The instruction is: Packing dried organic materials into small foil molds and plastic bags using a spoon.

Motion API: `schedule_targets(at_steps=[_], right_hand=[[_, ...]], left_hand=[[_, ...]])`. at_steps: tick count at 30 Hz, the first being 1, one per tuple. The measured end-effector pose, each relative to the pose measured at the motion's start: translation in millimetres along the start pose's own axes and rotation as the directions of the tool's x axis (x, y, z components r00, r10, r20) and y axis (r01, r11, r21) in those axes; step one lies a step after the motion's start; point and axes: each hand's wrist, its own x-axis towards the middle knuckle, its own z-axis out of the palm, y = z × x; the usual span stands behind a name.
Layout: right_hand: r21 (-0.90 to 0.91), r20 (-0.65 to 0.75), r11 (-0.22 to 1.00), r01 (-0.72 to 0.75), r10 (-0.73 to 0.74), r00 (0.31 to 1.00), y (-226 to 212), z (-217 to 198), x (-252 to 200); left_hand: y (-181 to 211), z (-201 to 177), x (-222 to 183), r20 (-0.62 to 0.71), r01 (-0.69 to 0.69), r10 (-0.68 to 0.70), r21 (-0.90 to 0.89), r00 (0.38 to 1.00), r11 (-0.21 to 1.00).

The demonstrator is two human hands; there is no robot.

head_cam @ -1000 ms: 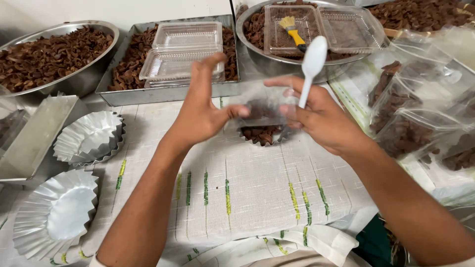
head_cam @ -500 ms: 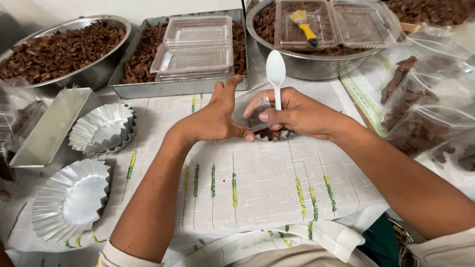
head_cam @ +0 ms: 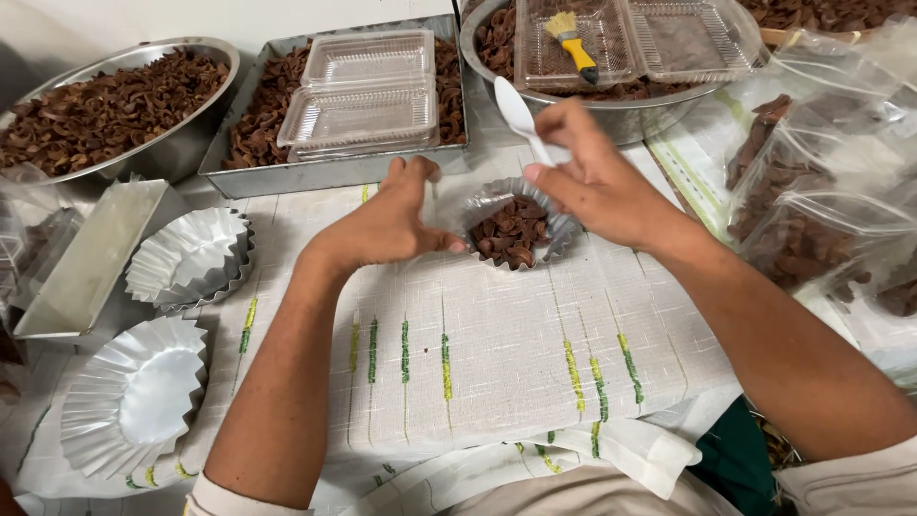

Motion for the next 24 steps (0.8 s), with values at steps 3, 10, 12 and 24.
schedule_targets(at_steps=[3,10,12,24], right_hand=[[-0.2,-0.105,0.98,0.023,-0.044,0.993,18.3,-14.9,-2.9],[-0.591,-0.14,0.806,-0.031,-0.064,0.988,13.2,-24.8,-17.6],[-0.577,-0.162,0.814,-0.073,-0.026,0.986,-1.9,-25.0,-16.4],[0.066,-0.25,0.997,-0.051,0.066,0.966,-15.1,-11.4,-11.6]], left_hand=[[-10.4,-7.7,2.1,-0.056,0.041,-0.037,0.07,0.998,0.997],[-20.1,0.5,9.4,-0.067,0.059,-0.054,0.071,0.996,0.996],[-22.9,-2.2,11.7,-0.077,0.067,-0.063,0.046,0.995,0.997],[-20.4,2.3,8.7,-0.034,0.079,-0.08,-0.031,0.996,0.996]])
